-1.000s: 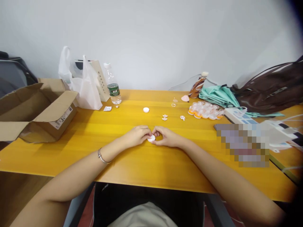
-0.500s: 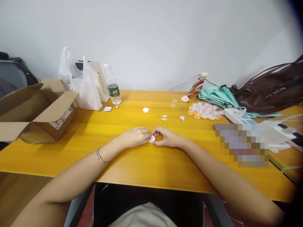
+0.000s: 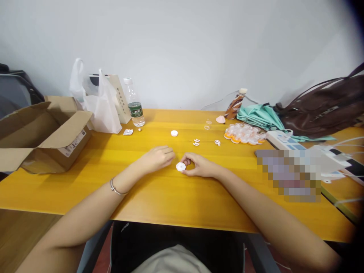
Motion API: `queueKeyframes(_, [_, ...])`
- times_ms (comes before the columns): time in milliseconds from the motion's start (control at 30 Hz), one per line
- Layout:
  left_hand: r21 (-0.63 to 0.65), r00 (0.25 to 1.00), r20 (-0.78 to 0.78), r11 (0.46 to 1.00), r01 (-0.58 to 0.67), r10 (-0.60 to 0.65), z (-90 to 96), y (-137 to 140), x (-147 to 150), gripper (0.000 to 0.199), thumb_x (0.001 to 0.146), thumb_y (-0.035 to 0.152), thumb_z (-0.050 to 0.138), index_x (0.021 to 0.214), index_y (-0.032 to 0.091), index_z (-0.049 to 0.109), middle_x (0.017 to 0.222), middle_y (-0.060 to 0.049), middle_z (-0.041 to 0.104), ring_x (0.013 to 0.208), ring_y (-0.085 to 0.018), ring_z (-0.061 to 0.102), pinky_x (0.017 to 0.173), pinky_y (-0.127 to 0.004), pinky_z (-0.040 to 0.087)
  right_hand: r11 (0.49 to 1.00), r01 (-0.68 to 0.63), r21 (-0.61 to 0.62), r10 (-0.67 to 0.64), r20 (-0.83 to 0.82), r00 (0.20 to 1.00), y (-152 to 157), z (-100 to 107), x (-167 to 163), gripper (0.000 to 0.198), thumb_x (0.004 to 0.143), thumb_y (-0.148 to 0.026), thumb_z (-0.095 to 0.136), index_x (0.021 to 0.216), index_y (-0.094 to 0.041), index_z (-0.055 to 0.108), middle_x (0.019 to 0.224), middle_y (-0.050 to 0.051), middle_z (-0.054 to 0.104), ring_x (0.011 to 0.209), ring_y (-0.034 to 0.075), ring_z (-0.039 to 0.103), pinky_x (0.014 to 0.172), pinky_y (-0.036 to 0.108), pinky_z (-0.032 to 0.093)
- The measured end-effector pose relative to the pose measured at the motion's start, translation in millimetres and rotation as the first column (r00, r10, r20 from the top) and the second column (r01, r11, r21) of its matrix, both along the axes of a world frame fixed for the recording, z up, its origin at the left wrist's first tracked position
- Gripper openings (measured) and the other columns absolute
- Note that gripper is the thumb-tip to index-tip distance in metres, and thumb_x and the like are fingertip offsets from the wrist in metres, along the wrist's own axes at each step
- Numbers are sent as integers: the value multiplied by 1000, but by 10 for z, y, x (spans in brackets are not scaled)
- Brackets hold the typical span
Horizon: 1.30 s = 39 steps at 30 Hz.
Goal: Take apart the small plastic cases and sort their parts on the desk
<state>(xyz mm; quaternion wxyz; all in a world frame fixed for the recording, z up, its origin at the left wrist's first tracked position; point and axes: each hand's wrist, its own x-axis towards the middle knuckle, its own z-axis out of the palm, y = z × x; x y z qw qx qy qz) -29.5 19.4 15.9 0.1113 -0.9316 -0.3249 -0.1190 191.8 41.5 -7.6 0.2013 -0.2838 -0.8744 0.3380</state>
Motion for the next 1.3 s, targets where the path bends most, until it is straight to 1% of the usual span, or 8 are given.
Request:
queueKeyframes(100, [9,987,-84,991,-135,135,85,55,-146,17,87,18,41,78,14,55,76,-5,55,69,-15,51,61,-25,38,1000,12,-10,-12,7,1000,-5,3,7,22,69,-23,62,89,-18,55,80,0,54,73,13,49,68,26,42])
queueKeyframes(167, [-29,978,-119,984,-174,169,102,81,-205,14,84,15,43,75,15,54,73,-4,55,66,-15,51,59,-25,37,1000,16,-8,-16,10,1000,-7,6,8,22,69,-24,62,89,-18,55,80,1,54,73,13,49,68,26,42])
queueKeyframes(467, [-252,996,-50,964,-90,80,68,64,-187,11,79,16,48,75,17,58,75,-3,59,66,-13,54,61,-23,37,999,22,-29,-22,10,1000,-15,26,2,23,68,-22,62,90,-18,56,81,1,55,74,13,50,69,27,43])
queueKeyframes(667, [-309,999,34,951,3,8,88,17,-147,11,82,22,49,80,17,59,75,-2,61,67,-12,54,65,-23,37,1000,14,-21,-14,8,1000,-3,6,3,22,69,-23,62,89,-18,56,80,1,55,73,13,50,69,26,42])
queueKeyframes(833, [-195,992,125,981,22,3,0,-51,32,19,88,31,45,90,18,59,83,-3,62,76,-13,54,71,-25,35,1000,-13,-17,13,-23,1000,16,-17,0,22,71,-25,60,90,-18,55,79,0,53,72,12,49,68,26,42])
queueKeyframes(1000, [16,999,32,999,38,-38,-120,-70,191,27,92,32,37,90,16,59,82,-4,62,76,-14,52,65,-27,31,1000,-29,-2,29,-23,999,28,-10,-3,18,71,-27,60,85,-17,53,74,-2,50,68,11,47,66,25,41])
queueKeyframes(1133, [159,994,-57,982,102,-94,-135,-70,219,27,93,25,35,81,14,57,77,-5,61,72,-14,50,62,-29,27,999,-38,-23,37,-51,998,27,-16,-4,17,71,-27,59,83,-17,52,74,-1,51,68,11,47,65,24,41])
queueKeyframes(1300, [308,982,-114,934,180,-152,-86,-101,232,24,93,18,36,82,14,56,75,-4,61,67,-13,49,60,-30,26,998,-23,-63,18,-81,997,22,-23,-12,15,69,-23,58,81,-17,51,72,-2,51,65,10,47,63,23,41])
